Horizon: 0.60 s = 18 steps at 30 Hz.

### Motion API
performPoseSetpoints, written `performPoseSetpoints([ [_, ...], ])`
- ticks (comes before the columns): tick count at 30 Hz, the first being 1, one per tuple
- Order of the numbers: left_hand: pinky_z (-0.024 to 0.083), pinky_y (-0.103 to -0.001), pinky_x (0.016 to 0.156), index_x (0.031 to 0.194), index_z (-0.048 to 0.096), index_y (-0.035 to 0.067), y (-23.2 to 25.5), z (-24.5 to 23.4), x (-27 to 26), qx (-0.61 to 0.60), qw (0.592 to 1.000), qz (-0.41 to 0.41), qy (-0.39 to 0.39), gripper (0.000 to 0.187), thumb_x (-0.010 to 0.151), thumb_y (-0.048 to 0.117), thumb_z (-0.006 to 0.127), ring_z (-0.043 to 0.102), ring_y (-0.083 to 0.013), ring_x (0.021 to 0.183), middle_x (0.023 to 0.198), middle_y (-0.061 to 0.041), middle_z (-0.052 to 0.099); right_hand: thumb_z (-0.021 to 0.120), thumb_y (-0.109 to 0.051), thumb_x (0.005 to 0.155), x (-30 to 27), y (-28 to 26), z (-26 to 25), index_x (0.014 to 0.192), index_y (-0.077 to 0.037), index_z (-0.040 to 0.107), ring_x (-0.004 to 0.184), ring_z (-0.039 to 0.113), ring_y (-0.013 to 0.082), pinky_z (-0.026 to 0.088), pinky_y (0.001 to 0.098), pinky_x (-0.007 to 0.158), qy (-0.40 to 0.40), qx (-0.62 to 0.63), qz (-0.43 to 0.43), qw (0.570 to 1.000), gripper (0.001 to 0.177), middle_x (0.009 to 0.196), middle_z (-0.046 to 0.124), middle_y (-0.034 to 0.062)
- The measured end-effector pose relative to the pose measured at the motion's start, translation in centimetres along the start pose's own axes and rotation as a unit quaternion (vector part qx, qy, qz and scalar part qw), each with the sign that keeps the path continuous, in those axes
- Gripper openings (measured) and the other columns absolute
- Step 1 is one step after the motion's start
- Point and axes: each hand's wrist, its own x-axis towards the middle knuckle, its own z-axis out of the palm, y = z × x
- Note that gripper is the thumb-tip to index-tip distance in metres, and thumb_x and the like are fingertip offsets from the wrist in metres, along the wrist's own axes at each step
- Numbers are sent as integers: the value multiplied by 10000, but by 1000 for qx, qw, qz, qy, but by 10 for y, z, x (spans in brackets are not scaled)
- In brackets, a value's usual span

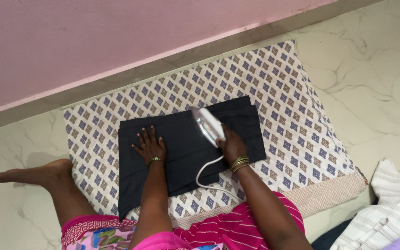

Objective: The person irons a pair of black trousers laid out on a patterned mat on the floor, using a white electric iron. After finishing the trousers, the person picks up a purple shirt and begins buttoning it.

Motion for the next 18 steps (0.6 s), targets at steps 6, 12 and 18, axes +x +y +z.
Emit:
performPoseSetpoints([
  [6,38,-674,1207,1636,183,319,1,-1,1,0,1000,0,-2,628,1044,483,316,114,-318,1569,1720,-69,112,719,-284,901,6,6,-15,1478,-226,511,1020,670,375,552,490,813,46,-19,5,999,616,1144,700,151],
  [12,24,-678,1201,1633,187,311,1,-2,0,-14,1000,2,3,629,1041,481,317,104,-325,1564,1711,-75,115,731,-307,891,9,17,-16,1489,-234,497,1024,663,363,556,481,820,44,-36,-9,998,646,1124,688,147],
  [18,26,-669,1210,1635,191,315,2,-7,-2,-11,1000,-2,-6,627,1042,474,319,104,-318,1570,1716,-75,125,732,-295,894,15,25,-17,1482,-261,517,1095,624,355,561,488,820,62,-71,42,995,627,1175,663,148],
])
